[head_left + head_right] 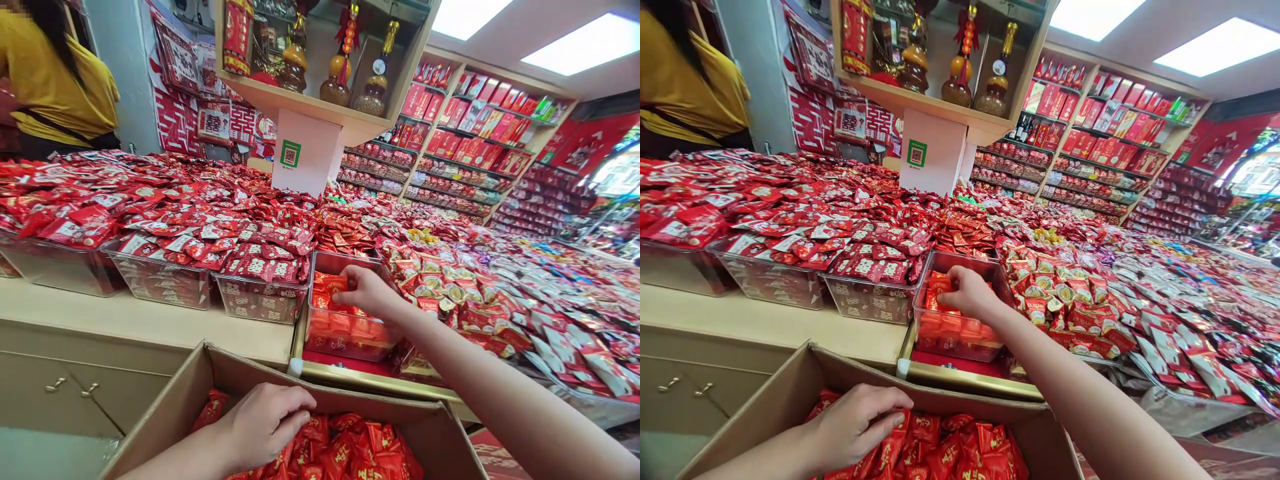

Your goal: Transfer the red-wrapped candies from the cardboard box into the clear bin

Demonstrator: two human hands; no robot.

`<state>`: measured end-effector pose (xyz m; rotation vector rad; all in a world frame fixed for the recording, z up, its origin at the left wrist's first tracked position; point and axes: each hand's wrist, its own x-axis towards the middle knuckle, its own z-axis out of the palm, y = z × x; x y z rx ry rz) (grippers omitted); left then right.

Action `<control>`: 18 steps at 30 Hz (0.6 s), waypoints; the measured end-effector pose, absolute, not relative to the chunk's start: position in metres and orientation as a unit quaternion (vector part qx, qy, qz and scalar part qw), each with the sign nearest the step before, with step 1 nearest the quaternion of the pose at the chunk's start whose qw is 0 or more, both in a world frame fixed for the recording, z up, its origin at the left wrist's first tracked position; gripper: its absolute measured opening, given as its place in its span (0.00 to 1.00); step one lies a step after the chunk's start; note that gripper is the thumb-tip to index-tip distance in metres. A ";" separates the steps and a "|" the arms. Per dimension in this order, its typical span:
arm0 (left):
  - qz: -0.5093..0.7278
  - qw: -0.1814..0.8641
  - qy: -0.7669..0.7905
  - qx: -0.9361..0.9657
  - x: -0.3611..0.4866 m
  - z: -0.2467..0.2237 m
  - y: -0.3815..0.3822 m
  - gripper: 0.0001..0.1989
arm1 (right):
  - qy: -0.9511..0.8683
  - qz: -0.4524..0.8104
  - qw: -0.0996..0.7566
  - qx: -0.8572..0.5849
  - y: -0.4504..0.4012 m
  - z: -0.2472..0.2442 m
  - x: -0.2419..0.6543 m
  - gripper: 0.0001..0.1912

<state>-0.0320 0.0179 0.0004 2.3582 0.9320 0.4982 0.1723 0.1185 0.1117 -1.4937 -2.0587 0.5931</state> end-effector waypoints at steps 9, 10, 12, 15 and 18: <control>0.125 0.226 0.352 0.900 -0.034 -0.007 0.013 0.12 | -0.776 0.244 0.128 -0.567 0.132 0.088 0.158 0.13; 0.121 0.227 0.351 0.900 -0.034 -0.007 0.013 0.12 | -0.775 0.256 0.122 -0.564 0.133 0.087 0.158 0.13; 0.115 0.227 0.349 0.902 -0.033 -0.007 0.013 0.12 | -0.774 0.276 0.114 -0.558 0.135 0.084 0.158 0.13; 0.108 0.219 0.347 0.905 -0.032 -0.006 0.012 0.12 | -0.775 0.300 0.104 -0.547 0.139 0.080 0.157 0.10; 0.101 0.220 0.338 0.910 -0.032 -0.006 0.012 0.12 | -0.781 0.329 0.084 -0.525 0.142 0.078 0.157 0.06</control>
